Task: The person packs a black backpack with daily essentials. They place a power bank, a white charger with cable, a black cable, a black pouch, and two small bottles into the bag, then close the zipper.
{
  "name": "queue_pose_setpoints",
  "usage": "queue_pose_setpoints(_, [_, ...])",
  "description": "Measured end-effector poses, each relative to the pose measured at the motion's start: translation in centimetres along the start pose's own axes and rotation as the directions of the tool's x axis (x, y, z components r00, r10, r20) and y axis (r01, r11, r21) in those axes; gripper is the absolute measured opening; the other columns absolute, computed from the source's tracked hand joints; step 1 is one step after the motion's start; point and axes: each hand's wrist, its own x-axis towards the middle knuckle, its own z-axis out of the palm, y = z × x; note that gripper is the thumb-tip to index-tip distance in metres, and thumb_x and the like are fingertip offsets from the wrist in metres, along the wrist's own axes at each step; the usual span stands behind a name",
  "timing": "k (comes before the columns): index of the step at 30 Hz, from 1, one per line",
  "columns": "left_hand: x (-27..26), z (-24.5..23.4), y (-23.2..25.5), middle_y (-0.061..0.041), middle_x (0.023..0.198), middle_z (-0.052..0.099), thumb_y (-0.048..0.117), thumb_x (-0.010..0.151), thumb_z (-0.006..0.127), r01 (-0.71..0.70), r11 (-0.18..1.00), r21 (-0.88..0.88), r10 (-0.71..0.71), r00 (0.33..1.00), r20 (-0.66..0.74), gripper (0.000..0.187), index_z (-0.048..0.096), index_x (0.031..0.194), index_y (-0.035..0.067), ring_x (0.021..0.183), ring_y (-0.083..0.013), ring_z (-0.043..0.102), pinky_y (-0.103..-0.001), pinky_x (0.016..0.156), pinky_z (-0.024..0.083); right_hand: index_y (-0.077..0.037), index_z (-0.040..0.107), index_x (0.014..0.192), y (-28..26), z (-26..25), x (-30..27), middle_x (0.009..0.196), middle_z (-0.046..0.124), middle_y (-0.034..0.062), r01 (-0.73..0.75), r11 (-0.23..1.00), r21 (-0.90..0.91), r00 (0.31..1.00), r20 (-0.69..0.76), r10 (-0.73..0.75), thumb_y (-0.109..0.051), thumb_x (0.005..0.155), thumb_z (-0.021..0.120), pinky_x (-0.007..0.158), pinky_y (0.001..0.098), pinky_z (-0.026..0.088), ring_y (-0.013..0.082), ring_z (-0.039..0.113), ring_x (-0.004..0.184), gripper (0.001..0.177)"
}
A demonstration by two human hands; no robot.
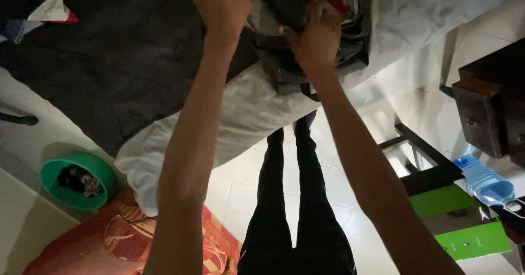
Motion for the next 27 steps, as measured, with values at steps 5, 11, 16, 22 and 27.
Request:
queue_pose_setpoints(5, [0.1,-0.3,1.0,0.001,0.050,0.043,0.027,0.091,0.074,0.143,0.989,-0.036,-0.138,0.984,0.110,0.034,0.057,0.067,0.011,0.039,-0.0109,0.038,-0.029,0.041,0.035,0.005,0.032,0.139,-0.2,4.5,1.2,0.125,0.052,0.0279,-0.142,0.967,-0.211,0.990,-0.044,0.135,-0.055,0.071,0.085,0.093,0.0551,0.039,0.0442,0.049,0.114,0.104])
queue_pose_setpoints(11, [0.7,-1.2,2.9,-0.001,0.055,0.047,0.014,0.095,0.067,0.275,0.954,-0.120,-0.245,0.944,0.221,0.021,0.060,0.077,0.008,0.041,-0.0122,0.043,-0.030,0.040,0.039,-0.013,0.039,0.148,-1.6,0.6,-0.6,0.126,0.050,0.0211,-0.075,0.997,-0.032,0.988,-0.139,0.070,-0.038,0.077,0.089,0.096,0.0521,0.040,0.0393,0.048,0.118,0.090])
queue_pose_setpoints(16, [0.2,-2.8,5.3,-0.009,0.083,0.058,0.013,0.100,0.066,0.159,0.909,-0.384,-0.069,0.969,0.238,0.012,0.057,0.099,0.006,0.072,-0.0200,0.060,-0.035,0.066,0.051,-0.017,0.054,0.142,-2.9,-5.4,-3.8,0.121,0.045,0.0174,-0.065,0.987,0.147,0.980,-0.177,0.091,-0.018,0.071,0.090,0.097,0.0465,0.051,0.0341,0.050,0.118,0.080])
queue_pose_setpoints(22, [-1.8,-3.5,7.4,-0.007,0.098,0.071,0.018,0.100,0.066,0.437,0.789,-0.433,-0.156,0.823,0.546,0.021,0.058,0.114,0.005,0.084,-0.0172,0.072,-0.030,0.068,0.058,-0.017,0.057,0.145,-2.5,-10.2,-7.4,0.132,0.044,0.0116,-0.043,0.959,0.280,0.967,-0.228,0.110,0.000,0.079,0.086,0.100,0.0394,0.056,0.0284,0.054,0.123,0.075])
queue_pose_setpoints(27, [-2.9,-3.7,11.5,-0.010,0.097,0.073,0.046,0.101,0.060,0.855,0.497,-0.150,-0.274,0.319,0.907,0.046,0.060,0.118,0.003,0.085,-0.0190,0.074,-0.034,0.071,0.061,-0.017,0.053,0.146,-2.6,-12.5,-9.9,0.129,0.040,0.0104,-0.056,0.981,0.188,0.930,-0.348,0.120,0.004,0.081,0.086,0.099,0.0372,0.055,0.0269,0.047,0.121,0.075])
